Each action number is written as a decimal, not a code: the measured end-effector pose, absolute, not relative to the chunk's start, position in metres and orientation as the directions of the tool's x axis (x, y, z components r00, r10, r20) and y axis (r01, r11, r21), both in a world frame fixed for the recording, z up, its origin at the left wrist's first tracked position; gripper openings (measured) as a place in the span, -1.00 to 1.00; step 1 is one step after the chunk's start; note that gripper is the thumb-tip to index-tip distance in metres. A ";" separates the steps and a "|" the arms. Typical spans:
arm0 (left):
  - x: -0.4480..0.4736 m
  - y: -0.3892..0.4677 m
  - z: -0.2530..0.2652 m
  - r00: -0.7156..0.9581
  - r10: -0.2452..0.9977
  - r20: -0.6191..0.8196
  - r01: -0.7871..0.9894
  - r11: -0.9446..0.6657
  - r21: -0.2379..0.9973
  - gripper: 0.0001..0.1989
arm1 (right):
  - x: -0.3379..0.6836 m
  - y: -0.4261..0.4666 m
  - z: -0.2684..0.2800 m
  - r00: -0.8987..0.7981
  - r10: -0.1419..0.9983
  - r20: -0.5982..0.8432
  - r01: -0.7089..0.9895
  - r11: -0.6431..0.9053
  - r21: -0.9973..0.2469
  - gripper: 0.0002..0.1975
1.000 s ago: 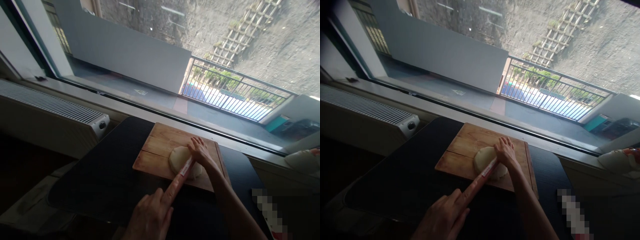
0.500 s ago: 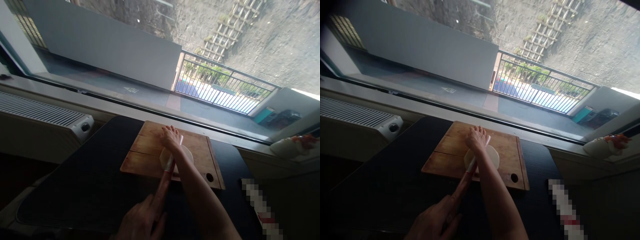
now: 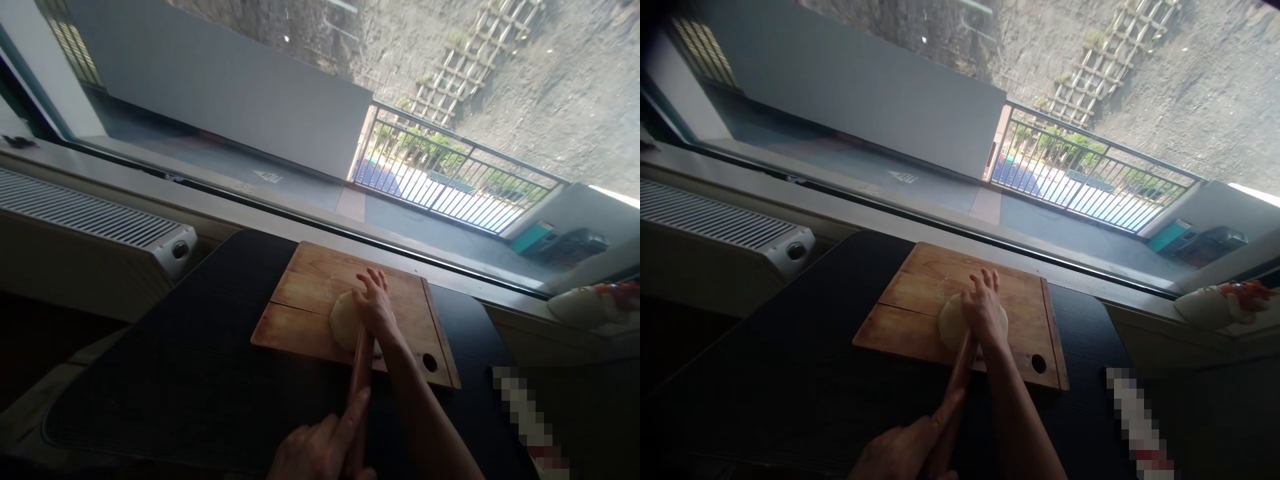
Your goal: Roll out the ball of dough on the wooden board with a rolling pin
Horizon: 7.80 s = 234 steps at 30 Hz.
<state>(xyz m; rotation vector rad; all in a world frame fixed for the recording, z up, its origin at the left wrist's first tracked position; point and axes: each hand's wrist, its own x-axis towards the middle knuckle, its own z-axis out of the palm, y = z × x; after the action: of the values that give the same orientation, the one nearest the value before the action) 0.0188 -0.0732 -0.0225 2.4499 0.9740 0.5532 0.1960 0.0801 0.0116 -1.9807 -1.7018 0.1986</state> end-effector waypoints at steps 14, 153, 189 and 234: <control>0.052 -0.076 0.003 0.700 0.713 -0.048 0.581 -0.529 0.619 -0.33 | 0.235 0.090 0.027 0.163 0.985 0.065 0.924 -0.129 -0.360 -0.45; 0.050 0.045 0.025 0.531 0.781 0.330 0.802 -0.588 0.101 -0.55 | 0.253 0.045 0.033 -0.095 0.987 0.131 0.982 0.114 -0.148 -0.53; 0.029 0.060 0.019 0.368 0.864 0.344 0.849 -0.463 0.255 -0.63 | 0.208 0.147 0.045 -0.137 0.987 0.079 0.978 0.147 -0.145 -0.54; 0.023 0.034 0.019 0.324 0.832 0.450 0.873 -0.447 0.197 -0.62 | 0.189 0.157 0.041 -0.176 0.984 0.034 0.972 0.180 -0.152 -0.50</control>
<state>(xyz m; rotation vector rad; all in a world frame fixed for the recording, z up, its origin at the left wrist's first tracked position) 0.0225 0.0337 0.0191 2.6210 1.6910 0.8092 0.1887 0.1567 0.0413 -1.9312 -2.3145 0.1433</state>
